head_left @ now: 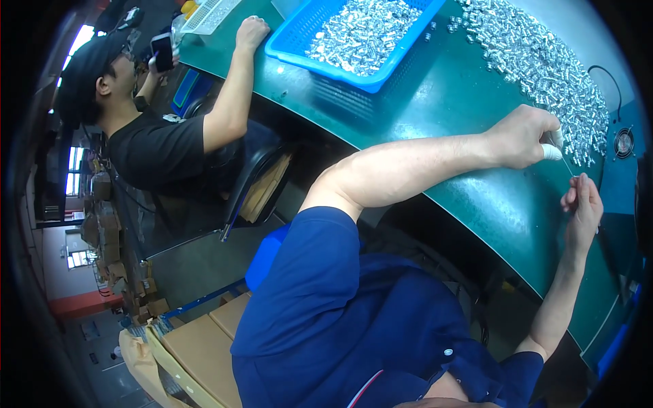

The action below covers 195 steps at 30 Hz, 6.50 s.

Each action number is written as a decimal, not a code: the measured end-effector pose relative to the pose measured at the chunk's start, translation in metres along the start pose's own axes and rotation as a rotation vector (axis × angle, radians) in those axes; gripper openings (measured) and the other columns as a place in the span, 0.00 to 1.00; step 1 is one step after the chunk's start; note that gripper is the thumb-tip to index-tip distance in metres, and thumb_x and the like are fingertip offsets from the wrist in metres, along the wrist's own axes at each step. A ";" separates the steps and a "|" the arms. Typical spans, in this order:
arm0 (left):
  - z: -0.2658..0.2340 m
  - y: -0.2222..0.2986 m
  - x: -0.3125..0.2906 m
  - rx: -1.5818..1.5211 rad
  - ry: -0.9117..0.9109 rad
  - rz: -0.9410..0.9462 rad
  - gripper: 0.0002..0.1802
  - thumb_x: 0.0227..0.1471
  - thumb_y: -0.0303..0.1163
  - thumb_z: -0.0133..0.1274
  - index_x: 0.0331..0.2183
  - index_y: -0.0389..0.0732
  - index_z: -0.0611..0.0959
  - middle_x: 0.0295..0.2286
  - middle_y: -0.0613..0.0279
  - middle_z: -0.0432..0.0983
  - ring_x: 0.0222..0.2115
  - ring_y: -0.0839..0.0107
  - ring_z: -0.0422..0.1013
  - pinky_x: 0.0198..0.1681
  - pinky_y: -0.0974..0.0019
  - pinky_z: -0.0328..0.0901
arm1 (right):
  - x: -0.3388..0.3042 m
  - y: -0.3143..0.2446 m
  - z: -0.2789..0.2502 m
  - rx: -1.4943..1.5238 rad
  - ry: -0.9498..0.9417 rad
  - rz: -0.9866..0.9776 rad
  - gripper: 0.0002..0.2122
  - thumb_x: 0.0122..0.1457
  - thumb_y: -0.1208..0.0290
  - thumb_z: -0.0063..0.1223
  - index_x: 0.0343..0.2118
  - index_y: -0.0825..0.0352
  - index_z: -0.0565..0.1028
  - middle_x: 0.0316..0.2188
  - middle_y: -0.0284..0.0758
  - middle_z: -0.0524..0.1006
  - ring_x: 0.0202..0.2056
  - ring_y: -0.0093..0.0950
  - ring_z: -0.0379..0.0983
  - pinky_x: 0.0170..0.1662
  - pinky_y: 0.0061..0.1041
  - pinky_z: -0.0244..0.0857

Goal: The user is manually assembling or inspecting small electronic components with thin wires at a factory workstation.

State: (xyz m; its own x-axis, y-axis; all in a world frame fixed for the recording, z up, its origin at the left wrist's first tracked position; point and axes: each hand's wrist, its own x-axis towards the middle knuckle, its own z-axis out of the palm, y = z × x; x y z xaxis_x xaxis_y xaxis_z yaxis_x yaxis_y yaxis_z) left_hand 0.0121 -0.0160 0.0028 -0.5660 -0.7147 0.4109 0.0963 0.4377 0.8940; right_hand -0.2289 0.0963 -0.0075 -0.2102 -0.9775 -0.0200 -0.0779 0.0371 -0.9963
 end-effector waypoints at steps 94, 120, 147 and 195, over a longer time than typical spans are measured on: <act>-0.022 -0.008 -0.008 0.863 -0.062 0.159 0.10 0.48 0.25 0.63 0.36 0.39 0.86 0.42 0.56 0.80 0.45 0.60 0.74 0.51 0.62 0.66 | -0.005 -0.025 -0.005 -0.099 0.338 -0.465 0.17 0.64 0.61 0.52 0.22 0.68 0.76 0.16 0.31 0.76 0.17 0.20 0.73 0.24 0.22 0.65; -0.052 -0.021 0.050 1.162 -0.041 -0.190 0.15 0.54 0.35 0.59 0.44 0.43 0.84 0.35 0.50 0.82 0.37 0.57 0.78 0.44 0.61 0.70 | -0.004 -0.011 0.011 0.023 0.178 -0.259 0.11 0.63 0.64 0.54 0.35 0.68 0.78 0.23 0.29 0.78 0.25 0.19 0.75 0.27 0.19 0.67; -0.013 -0.023 0.014 -0.705 -0.080 -0.531 0.13 0.62 0.32 0.52 0.46 0.37 0.78 0.32 0.60 0.78 0.30 0.72 0.73 0.33 0.72 0.69 | -0.023 -0.021 0.025 0.003 0.196 -0.392 0.08 0.65 0.70 0.53 0.41 0.67 0.78 0.29 0.30 0.81 0.32 0.17 0.77 0.29 0.15 0.67; 0.006 -0.014 -0.001 -0.369 -0.156 -0.334 0.11 0.60 0.27 0.53 0.45 0.40 0.76 0.35 0.53 0.80 0.32 0.70 0.77 0.38 0.69 0.73 | -0.013 -0.015 0.021 0.275 0.063 0.019 0.14 0.65 0.63 0.52 0.36 0.71 0.80 0.23 0.34 0.80 0.24 0.21 0.78 0.23 0.15 0.65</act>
State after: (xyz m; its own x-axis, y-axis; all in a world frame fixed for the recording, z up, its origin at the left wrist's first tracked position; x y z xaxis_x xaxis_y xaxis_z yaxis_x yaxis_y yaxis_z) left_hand 0.0066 -0.0186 -0.0108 -0.7279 -0.6803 0.0863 0.1558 -0.0415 0.9869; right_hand -0.2045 0.1043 0.0064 -0.2697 -0.9620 -0.0426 0.1926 -0.0105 -0.9812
